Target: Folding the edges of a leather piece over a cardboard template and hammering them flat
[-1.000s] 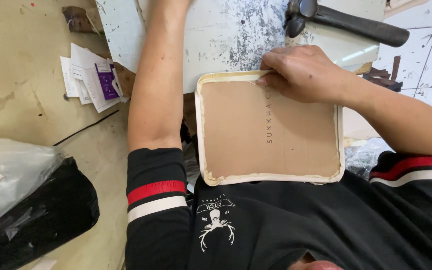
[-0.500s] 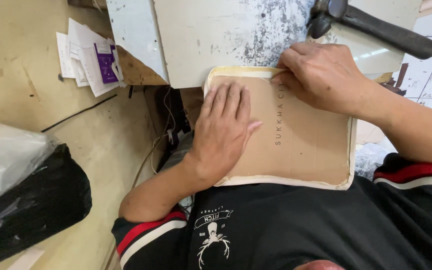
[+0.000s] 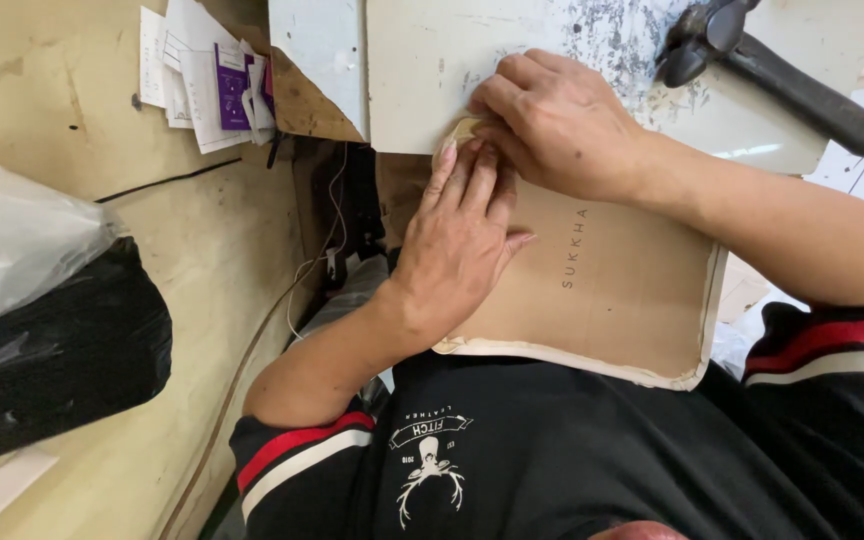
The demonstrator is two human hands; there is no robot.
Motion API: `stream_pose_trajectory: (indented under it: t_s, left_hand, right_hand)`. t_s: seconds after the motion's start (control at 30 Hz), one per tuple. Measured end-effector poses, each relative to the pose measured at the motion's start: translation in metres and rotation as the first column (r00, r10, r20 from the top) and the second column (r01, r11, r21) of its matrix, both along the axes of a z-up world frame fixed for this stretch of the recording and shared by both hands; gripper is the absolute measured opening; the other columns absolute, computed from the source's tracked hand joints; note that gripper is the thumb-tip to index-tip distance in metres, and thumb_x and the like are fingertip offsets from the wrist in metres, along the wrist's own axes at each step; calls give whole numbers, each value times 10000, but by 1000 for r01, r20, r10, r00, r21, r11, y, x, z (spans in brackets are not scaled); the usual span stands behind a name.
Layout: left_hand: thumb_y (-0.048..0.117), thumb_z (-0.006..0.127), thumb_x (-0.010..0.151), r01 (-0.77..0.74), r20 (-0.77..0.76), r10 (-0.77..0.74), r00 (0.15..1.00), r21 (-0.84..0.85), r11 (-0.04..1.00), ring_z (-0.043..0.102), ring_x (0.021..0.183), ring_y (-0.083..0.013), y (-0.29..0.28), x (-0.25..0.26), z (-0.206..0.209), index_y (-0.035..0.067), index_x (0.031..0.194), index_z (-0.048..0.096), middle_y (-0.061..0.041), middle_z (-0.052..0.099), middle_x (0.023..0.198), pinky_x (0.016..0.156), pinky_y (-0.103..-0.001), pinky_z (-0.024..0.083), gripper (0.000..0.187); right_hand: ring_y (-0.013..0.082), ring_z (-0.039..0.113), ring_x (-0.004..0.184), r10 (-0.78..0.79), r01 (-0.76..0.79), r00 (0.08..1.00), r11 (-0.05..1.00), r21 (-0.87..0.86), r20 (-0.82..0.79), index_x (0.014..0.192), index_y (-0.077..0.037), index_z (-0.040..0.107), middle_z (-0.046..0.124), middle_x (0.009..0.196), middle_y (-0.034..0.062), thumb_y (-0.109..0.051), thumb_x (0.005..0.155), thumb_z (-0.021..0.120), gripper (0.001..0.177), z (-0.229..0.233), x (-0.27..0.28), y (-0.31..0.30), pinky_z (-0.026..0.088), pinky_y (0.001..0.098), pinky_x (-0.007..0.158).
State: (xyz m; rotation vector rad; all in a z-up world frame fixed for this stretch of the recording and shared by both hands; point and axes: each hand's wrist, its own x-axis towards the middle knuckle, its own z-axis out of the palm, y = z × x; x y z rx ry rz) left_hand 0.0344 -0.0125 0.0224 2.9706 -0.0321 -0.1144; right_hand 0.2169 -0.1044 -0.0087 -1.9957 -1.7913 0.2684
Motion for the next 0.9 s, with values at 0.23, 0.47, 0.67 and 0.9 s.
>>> stream_pose_trajectory:
  t_s: [0.23, 0.47, 0.67, 0.9]
  left_hand:
    - [588, 730, 904, -20, 11, 20, 1000, -5, 1000, 453, 1412, -339, 4, 0, 3, 0, 1431, 583, -196, 524, 1465, 1302, -464, 197, 803]
    - [648, 651, 954, 17, 2, -17, 1000, 84, 996, 467, 1414, -310, 5, -3, 4, 26, 1460, 573, -174, 533, 1466, 1311, -446, 176, 806]
    - [636, 746, 876, 2, 46, -6, 999, 68, 998, 521, 1388, -334, 6, -2, 2, 29, 1377, 638, -188, 594, 1421, 1300, -462, 210, 794]
    - [608, 681, 948, 30, 11, -31, 999, 67, 997, 480, 1428, -370, 9, 0, 9, 38, 1366, 662, -206, 588, 1427, 1304, -478, 191, 708]
  right_hand:
    - [330, 552, 804, 0, -1, 1000, 999, -36, -24, 1018, -81, 585, 592, 924, 107, -118, 986, 679, 106, -4, -2, 2, 453, 429, 732]
    - [307, 560, 771, 11, -9, 997, 1000, 25, -73, 1074, -42, 608, 643, 907, 102, -120, 1105, 579, 89, -3, -7, -3, 429, 395, 755]
    - [314, 557, 838, 105, -86, 973, 991, 101, -207, 1122, -17, 716, 645, 980, 109, -89, 1104, 604, 134, 3, 2, -5, 384, 409, 789]
    - [269, 563, 847, 176, -168, 984, 974, 153, -35, 1212, 40, 741, 633, 1024, 147, -22, 1045, 677, 189, 1, -7, -13, 490, 364, 759]
